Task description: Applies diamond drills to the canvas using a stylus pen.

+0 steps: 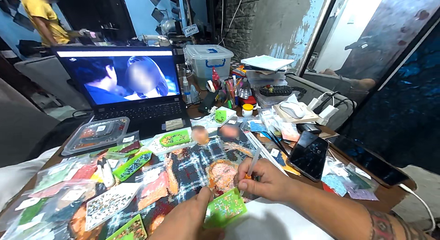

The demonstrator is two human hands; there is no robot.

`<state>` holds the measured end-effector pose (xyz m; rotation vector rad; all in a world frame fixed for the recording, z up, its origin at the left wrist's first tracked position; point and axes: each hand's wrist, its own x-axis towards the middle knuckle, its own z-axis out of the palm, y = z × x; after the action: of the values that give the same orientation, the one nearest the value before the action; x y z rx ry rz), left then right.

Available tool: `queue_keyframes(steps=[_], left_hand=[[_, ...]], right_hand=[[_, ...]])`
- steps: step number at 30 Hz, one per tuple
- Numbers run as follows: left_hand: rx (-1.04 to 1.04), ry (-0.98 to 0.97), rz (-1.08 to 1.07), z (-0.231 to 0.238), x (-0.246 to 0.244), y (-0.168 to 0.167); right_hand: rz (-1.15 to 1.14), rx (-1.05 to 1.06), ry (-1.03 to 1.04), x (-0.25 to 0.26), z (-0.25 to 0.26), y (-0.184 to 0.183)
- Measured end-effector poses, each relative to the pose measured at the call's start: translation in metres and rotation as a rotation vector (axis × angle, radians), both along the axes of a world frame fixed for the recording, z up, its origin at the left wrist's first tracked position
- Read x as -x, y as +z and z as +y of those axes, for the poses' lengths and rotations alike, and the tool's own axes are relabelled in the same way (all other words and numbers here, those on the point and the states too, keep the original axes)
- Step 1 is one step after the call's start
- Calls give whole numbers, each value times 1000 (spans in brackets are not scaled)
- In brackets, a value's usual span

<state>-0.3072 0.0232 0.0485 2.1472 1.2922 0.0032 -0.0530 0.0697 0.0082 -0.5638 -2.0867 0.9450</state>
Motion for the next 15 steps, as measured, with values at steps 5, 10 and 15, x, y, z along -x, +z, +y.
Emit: queue_keyframes(steps=[5, 10, 15], left_hand=[[28, 38, 28, 0, -2, 3], [27, 41, 25, 0, -2, 2], [9, 36, 15, 0, -1, 0]], right_hand=[[20, 50, -45, -4, 4, 2], [17, 120, -22, -5, 5, 3], [21, 87, 169, 0, 3, -6]])
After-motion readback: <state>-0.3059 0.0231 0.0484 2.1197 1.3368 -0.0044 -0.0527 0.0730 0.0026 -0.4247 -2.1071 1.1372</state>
